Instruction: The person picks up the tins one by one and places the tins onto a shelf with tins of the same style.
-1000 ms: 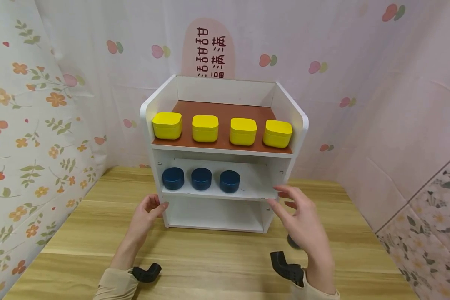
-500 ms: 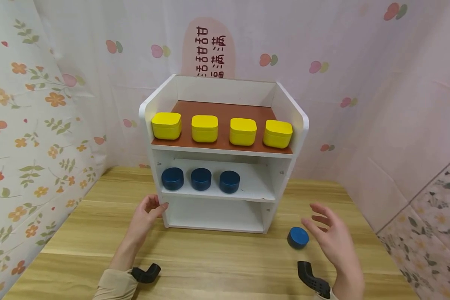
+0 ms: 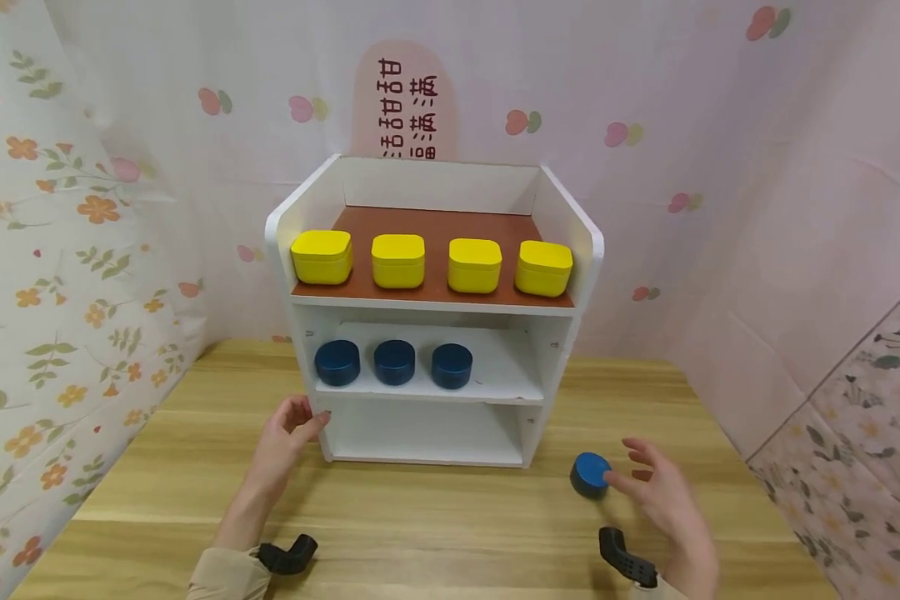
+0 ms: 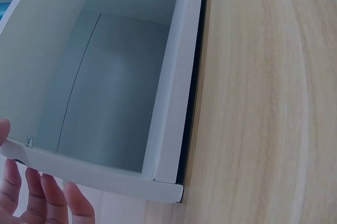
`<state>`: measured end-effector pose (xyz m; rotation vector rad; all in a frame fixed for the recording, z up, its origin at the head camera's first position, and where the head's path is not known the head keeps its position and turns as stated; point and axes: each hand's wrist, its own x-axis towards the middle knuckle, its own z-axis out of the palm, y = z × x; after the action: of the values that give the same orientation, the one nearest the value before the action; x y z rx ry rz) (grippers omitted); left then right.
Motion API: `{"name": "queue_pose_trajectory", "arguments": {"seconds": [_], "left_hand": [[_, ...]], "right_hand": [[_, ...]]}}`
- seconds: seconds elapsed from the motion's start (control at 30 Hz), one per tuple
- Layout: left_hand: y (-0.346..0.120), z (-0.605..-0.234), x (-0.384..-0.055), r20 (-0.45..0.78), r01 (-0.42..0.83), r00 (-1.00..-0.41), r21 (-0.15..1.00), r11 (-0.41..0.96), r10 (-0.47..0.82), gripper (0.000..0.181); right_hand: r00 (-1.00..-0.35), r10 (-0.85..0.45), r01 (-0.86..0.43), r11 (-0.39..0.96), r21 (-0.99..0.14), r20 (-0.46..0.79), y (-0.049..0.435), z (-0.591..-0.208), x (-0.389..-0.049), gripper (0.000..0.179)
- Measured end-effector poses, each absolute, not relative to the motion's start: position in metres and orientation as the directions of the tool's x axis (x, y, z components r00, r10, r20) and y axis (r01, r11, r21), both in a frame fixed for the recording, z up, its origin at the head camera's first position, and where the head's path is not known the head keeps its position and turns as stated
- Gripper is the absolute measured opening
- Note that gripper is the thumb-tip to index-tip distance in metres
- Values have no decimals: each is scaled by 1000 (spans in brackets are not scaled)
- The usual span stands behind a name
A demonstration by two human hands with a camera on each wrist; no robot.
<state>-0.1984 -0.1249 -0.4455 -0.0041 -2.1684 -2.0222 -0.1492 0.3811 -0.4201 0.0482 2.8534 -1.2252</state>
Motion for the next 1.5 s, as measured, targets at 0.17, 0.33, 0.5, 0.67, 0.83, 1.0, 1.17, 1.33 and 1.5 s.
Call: {"name": "queue_pose_trajectory", "arguments": {"seconds": [0.17, 0.33, 0.5, 0.67, 0.83, 1.0, 1.17, 1.33, 1.5], "left_hand": [[-124, -444, -197, 120, 112, -986, 991, 71, -114, 29], [-123, -444, -196, 109, 103, -987, 993, 59, -114, 28], [-123, -443, -195, 101, 95, -987, 994, 60, -124, 28], [-126, -443, -194, 105, 97, -986, 993, 62, -131, 28], [-126, -444, -195, 102, 94, -987, 993, 68, -123, 30], [-125, -445, -197, 99, 91, -989, 993, 71, -108, 31], [-125, -445, -197, 102, 95, -988, 994, 61, -113, 29], [-125, -445, -197, 107, 101, -988, 993, 57, -111, 29], [-126, -445, -197, 105, 100, -988, 993, 56, -111, 29]], "right_hand": [[-995, -6, 66, 678, -732, -95, 387, -435, -153, 79], [-990, -28, 82, 668, -739, -135, 387, -444, -154, 85], [-989, -69, 47, 680, -732, -128, 378, -450, -160, 89], [-989, -72, 41, 705, -708, -129, 371, -453, -168, 93], [-993, -73, 10, 725, -689, -90, 370, -457, -170, 93], [-996, -87, -40, 739, -673, -35, 370, -461, -171, 98], [-996, -83, -53, 752, -657, -15, 368, -464, -173, 84], [-996, -88, -79, 742, -665, 20, 368, -465, -174, 70], [-990, -92, -138, 696, -705, 102, 367, -466, -175, 70]]}}
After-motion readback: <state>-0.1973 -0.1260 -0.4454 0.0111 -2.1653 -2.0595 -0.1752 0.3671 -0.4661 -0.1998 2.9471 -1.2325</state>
